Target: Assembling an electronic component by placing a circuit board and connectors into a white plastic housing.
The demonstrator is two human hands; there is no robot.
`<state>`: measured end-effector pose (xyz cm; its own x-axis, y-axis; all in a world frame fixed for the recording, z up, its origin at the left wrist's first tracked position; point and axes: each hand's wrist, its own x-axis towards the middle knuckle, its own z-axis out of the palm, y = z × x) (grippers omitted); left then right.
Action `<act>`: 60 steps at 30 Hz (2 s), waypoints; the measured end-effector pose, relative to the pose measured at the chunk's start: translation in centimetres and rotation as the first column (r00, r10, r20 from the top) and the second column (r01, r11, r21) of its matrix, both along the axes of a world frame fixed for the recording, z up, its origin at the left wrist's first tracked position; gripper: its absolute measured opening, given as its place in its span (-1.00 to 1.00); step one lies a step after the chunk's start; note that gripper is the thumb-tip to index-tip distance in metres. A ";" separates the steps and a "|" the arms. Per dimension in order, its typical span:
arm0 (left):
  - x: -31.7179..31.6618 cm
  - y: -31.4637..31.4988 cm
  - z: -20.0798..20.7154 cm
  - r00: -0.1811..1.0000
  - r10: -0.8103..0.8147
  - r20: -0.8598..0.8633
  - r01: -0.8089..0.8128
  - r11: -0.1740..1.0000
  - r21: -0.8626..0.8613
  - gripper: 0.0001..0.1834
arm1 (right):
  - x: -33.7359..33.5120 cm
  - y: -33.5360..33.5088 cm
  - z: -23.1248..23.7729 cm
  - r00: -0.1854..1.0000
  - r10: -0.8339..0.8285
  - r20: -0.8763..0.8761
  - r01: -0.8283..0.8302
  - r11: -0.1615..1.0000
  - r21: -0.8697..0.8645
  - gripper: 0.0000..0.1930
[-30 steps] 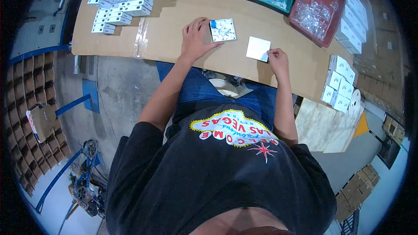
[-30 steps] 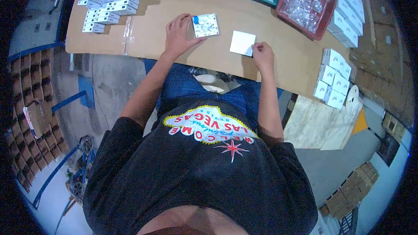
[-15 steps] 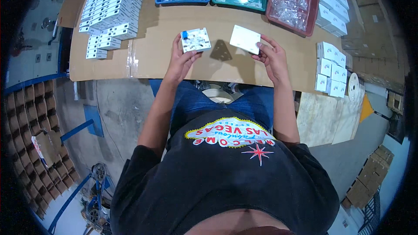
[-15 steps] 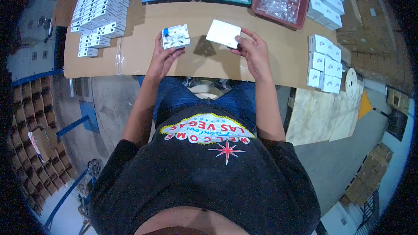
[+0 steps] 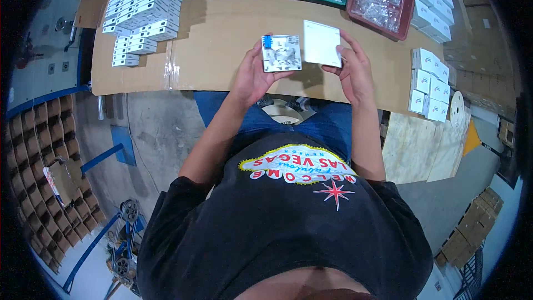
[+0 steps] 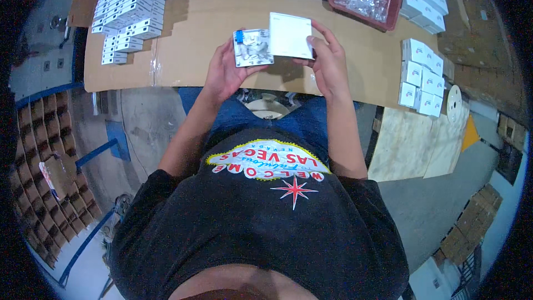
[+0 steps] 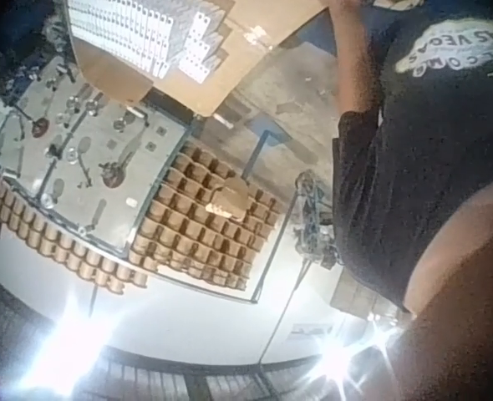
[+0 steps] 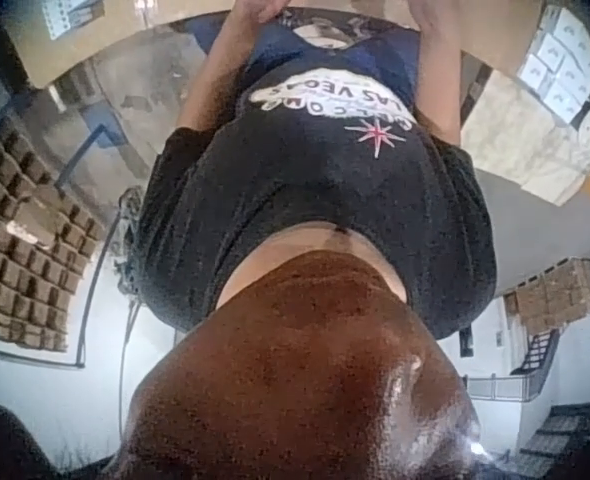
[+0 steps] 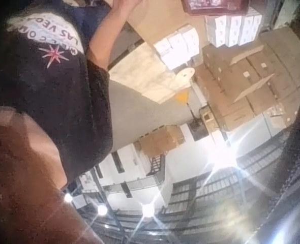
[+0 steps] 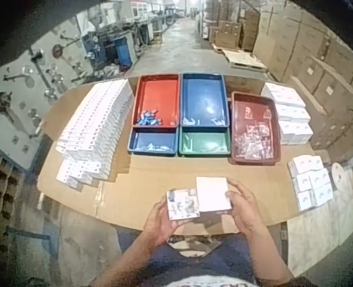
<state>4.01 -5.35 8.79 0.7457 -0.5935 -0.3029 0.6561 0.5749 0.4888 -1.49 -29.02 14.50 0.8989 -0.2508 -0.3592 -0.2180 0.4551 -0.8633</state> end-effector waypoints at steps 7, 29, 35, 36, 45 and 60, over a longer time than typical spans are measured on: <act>-1.1 -1.3 0.2 0.997 0.006 -0.072 -0.011 0.998 -0.069 -0.39 | 0.5 -0.1 -0.7 0.999 -0.040 0.013 0.040 0.998 0.050 -0.49; -0.7 -1.7 0.2 0.991 0.005 -0.135 -0.028 0.985 -0.173 -0.25 | 1.2 -1.0 -1.9 1.000 0.005 -0.021 -0.004 0.998 0.062 -0.45; -0.5 -1.9 -0.2 0.990 -0.014 -0.144 -0.017 0.977 -0.213 -0.25 | 1.7 -1.3 -2.8 0.995 -0.068 -0.072 0.085 0.961 0.262 -0.51; -0.4 -1.8 -0.3 0.989 -0.013 -0.145 -0.018 0.977 -0.211 -0.25 | 1.8 -1.6 -3.1 0.989 -0.103 -0.109 0.137 0.916 0.377 -0.52; -0.1 -1.8 -0.6 0.979 -0.042 -0.198 -0.012 0.965 -0.260 -0.20 | 2.1 -1.8 -0.6 0.980 -0.045 0.194 -0.160 0.403 0.901 -0.38; -0.6 -2.4 0.1 0.986 0.061 -0.153 -0.083 0.986 -0.142 -0.34 | 1.6 1.1 1.9 0.958 0.080 0.274 -0.170 0.931 0.324 -0.42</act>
<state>3.38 -7.79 8.90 0.7421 -0.5859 -0.3257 0.6685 0.6822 0.2961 0.15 -27.88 16.37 0.9865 -0.0337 -0.1602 -0.0883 0.7145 -0.6941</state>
